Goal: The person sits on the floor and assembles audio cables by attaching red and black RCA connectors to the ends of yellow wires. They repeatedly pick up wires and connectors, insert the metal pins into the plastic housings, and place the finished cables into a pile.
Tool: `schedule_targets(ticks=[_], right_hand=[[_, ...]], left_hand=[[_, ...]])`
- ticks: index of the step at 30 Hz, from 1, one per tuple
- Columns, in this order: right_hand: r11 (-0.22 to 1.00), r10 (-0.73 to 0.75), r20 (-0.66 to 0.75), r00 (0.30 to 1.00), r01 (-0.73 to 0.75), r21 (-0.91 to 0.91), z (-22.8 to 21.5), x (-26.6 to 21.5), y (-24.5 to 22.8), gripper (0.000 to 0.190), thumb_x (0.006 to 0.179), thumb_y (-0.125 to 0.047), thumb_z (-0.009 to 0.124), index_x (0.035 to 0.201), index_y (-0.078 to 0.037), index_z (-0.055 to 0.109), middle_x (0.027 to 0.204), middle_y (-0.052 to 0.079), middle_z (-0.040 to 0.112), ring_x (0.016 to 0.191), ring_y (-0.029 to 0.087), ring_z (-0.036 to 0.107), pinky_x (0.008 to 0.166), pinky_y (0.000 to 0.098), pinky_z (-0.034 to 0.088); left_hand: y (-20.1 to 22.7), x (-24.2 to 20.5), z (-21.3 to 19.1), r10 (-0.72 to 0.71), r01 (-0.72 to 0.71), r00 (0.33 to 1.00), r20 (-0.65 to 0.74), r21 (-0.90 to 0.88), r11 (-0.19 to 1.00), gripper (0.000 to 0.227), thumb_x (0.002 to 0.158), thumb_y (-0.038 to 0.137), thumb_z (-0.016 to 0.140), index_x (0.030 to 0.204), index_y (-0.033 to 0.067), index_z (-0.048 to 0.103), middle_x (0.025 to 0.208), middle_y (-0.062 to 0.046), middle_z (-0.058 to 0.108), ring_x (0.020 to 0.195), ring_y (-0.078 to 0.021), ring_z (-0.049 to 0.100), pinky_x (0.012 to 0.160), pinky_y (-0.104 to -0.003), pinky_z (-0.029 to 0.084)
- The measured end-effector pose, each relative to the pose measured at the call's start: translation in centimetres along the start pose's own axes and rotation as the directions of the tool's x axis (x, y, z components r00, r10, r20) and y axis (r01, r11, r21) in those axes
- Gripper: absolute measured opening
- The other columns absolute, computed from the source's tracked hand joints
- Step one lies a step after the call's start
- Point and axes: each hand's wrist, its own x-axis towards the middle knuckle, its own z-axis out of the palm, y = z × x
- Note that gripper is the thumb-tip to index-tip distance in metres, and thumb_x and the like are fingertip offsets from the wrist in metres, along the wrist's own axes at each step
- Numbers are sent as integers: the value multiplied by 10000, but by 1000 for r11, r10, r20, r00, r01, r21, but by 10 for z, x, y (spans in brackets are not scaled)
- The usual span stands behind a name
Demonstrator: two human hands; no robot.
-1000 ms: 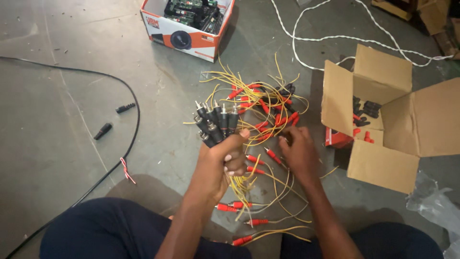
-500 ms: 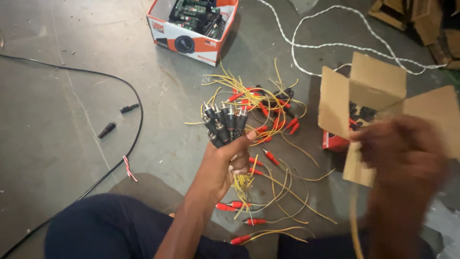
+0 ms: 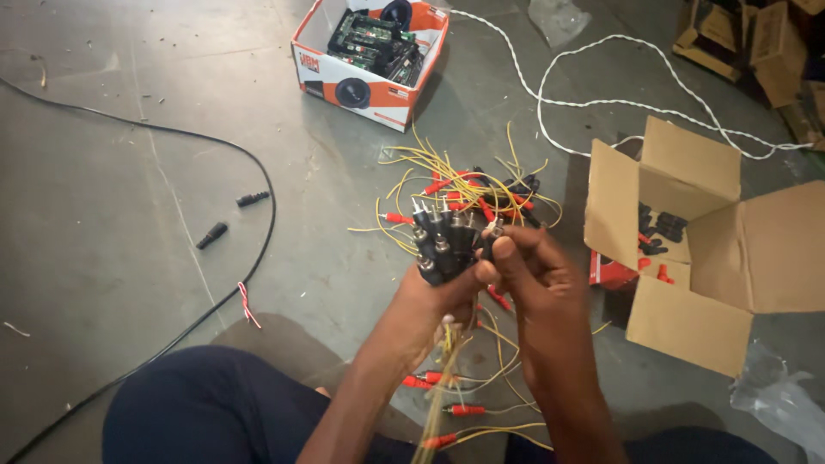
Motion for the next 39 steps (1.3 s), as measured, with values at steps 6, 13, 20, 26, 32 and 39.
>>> schedule_targets(ticks=[6, 13, 20, 26, 32, 39], right_hand=[[939, 161, 126, 979, -191, 285, -7, 0, 1, 174, 999, -154, 675, 1077, -1, 701, 967, 28, 697, 812, 116, 569, 735, 310, 482], [986, 151, 99, 984, -157, 57, -7, -6, -6, 243, 972, -134, 672, 1151, 19, 736, 964, 46, 674, 927, 133, 609, 866, 315, 497], [984, 8, 44, 999, 0, -180, -24, -4, 22, 353, 1027, -172, 574, 1346, -20, 568, 1156, 76, 655, 1083, 163, 626, 965, 349, 507], [971, -56, 298, 953, 121, -206, -24, -24, 58, 625, 1001, -179, 614, 1540, -53, 322, 1438, 44, 514, 1366, 164, 497, 1067, 334, 437], [868, 129, 224, 966, -1, -496, -4, -37, 59, 571, 967, -203, 614, 1491, -46, 450, 1121, 71, 701, 931, 124, 637, 773, 315, 554], [804, 334, 233, 913, -147, -576, -7, -45, 67, 225, 1007, -234, 588, 1070, -19, 573, 669, 87, 534, 599, 204, 530, 565, 399, 487]], left_hand=[[5, -2, 2, 55, -61, 998, 28, 296, 953, 288, 824, 98, 802, 1083, 35, 691, 810, -2, 642, 674, -91, 587, 565, -286, 477], [0, 0, -7, 65, -68, 998, 20, 321, 945, 318, 821, -5, 615, 1124, 43, 700, 830, -42, 689, 686, -144, 660, 602, -290, 519], [-17, 3, -18, 106, -117, 991, 79, 155, 981, 161, 918, 19, 619, 1070, -19, 658, 831, -64, 644, 718, -160, 640, 649, -332, 554], [-12, 6, -14, 108, -107, 993, -44, 24, 994, 134, 941, 70, 631, 1042, -17, 655, 912, -57, 689, 814, -141, 677, 713, -311, 567], [9, 0, -1, 55, -75, 988, -144, -131, 989, 147, 956, 151, 657, 991, 11, 629, 770, -38, 612, 657, -129, 606, 552, -283, 490], [15, -1, -9, 161, -213, 968, -193, -289, 933, 126, 949, 148, 664, 903, 89, 563, 619, 44, 420, 515, -55, 382, 485, -249, 344]])
